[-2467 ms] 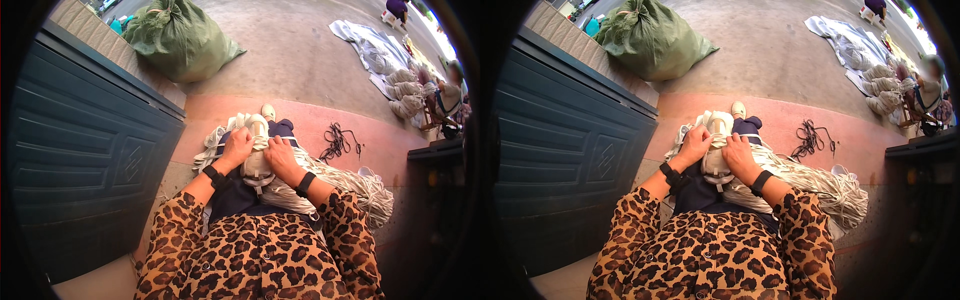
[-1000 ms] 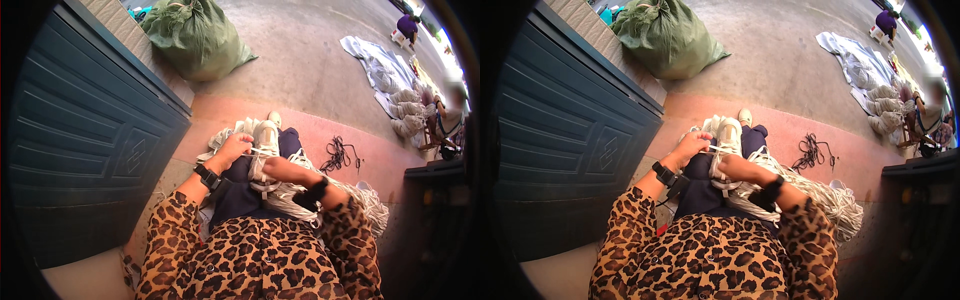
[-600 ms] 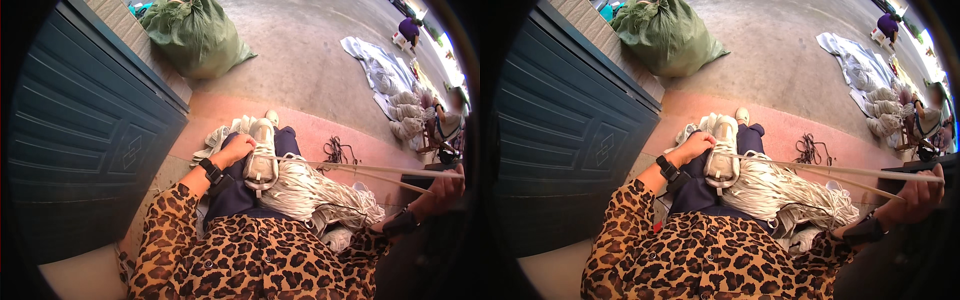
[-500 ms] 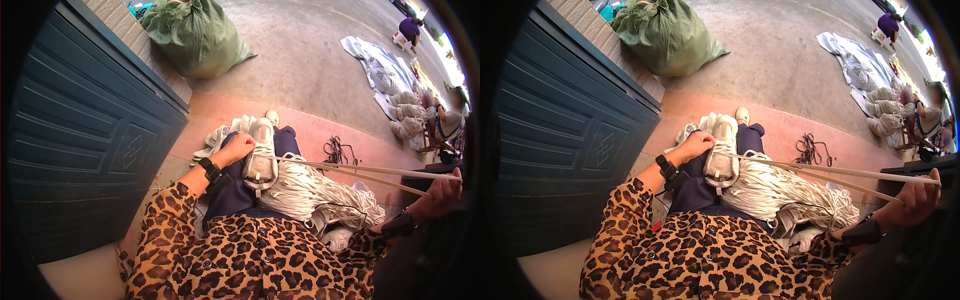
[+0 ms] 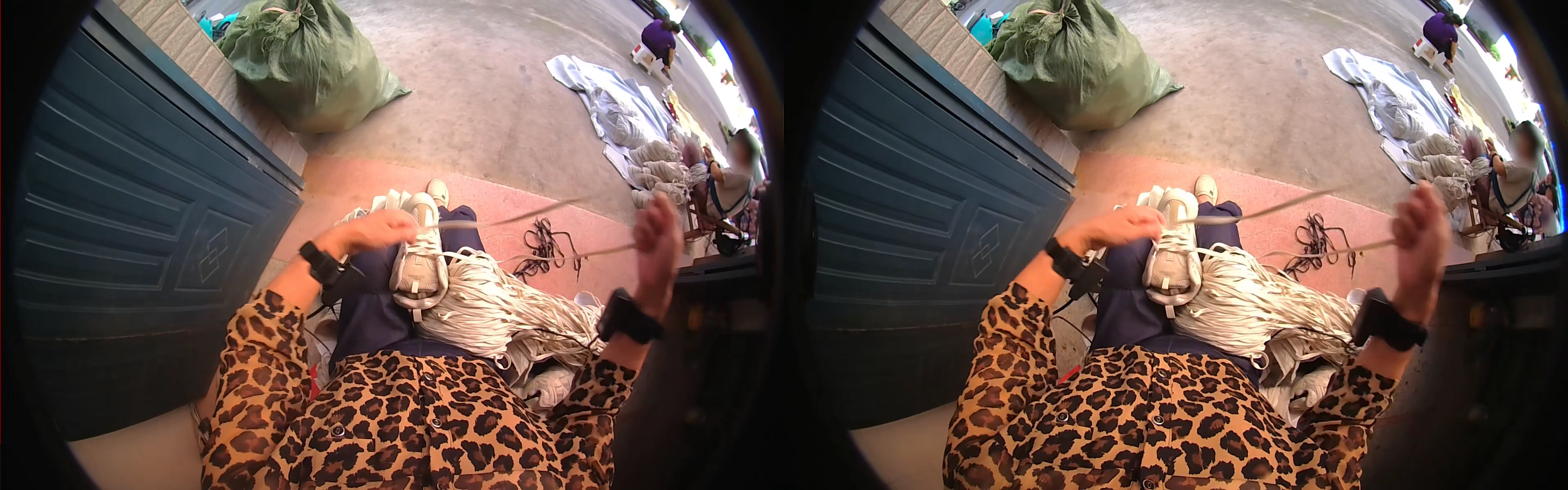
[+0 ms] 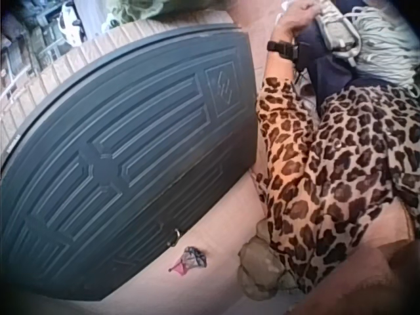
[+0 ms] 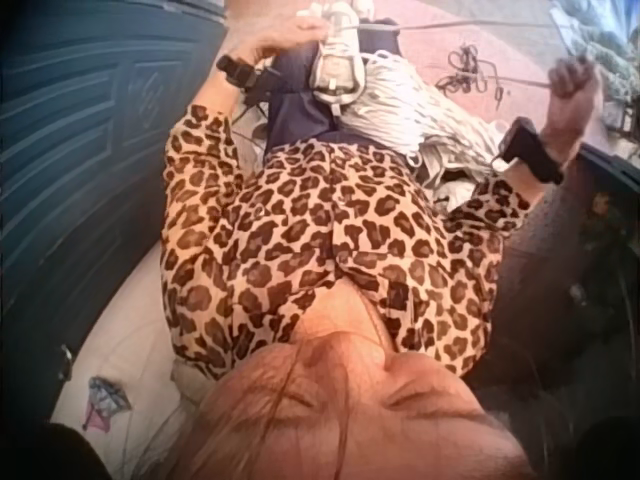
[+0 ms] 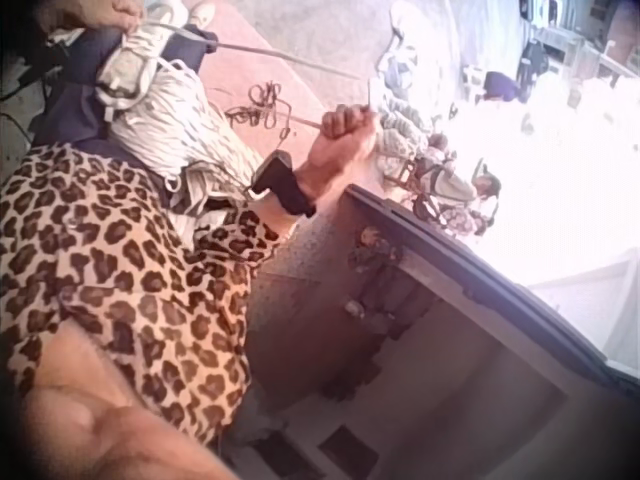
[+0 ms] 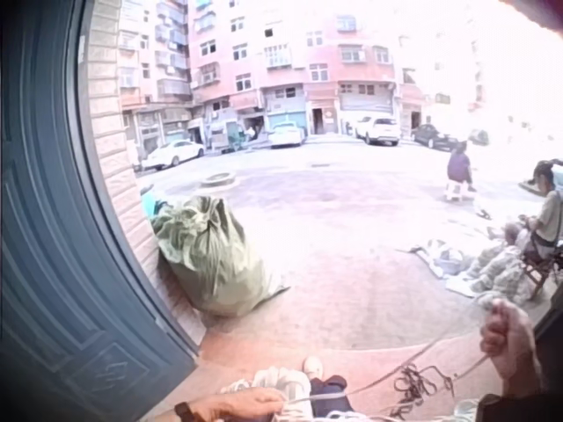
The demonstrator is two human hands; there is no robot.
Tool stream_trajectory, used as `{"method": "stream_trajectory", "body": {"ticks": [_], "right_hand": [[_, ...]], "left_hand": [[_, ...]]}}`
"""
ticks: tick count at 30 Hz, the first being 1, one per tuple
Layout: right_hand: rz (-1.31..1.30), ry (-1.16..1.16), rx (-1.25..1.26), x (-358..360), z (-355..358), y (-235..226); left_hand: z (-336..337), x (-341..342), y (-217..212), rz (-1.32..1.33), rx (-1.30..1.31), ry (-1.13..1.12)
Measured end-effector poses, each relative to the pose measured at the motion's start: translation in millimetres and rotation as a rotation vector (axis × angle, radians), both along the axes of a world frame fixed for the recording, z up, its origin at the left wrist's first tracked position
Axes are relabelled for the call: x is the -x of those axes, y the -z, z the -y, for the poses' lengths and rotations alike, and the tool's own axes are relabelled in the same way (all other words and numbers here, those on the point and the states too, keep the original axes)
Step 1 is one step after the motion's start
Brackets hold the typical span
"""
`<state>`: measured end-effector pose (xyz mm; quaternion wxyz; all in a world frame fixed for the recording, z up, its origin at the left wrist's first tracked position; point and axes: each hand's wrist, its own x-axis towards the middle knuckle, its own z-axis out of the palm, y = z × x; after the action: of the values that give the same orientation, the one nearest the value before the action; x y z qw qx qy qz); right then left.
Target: Insert and thread laces through the eyelets of white athletic shoe uppers.
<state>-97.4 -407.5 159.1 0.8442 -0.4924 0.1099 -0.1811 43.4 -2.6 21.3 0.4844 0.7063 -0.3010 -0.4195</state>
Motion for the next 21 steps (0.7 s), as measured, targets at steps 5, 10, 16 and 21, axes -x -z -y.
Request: {"method": "stream_trajectory", "body": {"ticks": [5, 10, 16, 21], "right_hand": [[-0.457, -0.324, 0.528, -26, -98, 100], [-0.215, -0.577, 0.863, -21, -182, 155], [-0.128, -0.55, 1.267, -26, -209, 180], [-0.005, -0.383, 1.562, -24, -217, 186]], "left_hand": [[-87, -40, -91, -0.332, 0.456, -0.593], [-206, -61, -163, -0.335, 0.796, -0.776], [-260, -51, -147, -0.193, 0.704, -1.102], [-167, -19, -68, -0.216, 0.261, -1.099]]}}
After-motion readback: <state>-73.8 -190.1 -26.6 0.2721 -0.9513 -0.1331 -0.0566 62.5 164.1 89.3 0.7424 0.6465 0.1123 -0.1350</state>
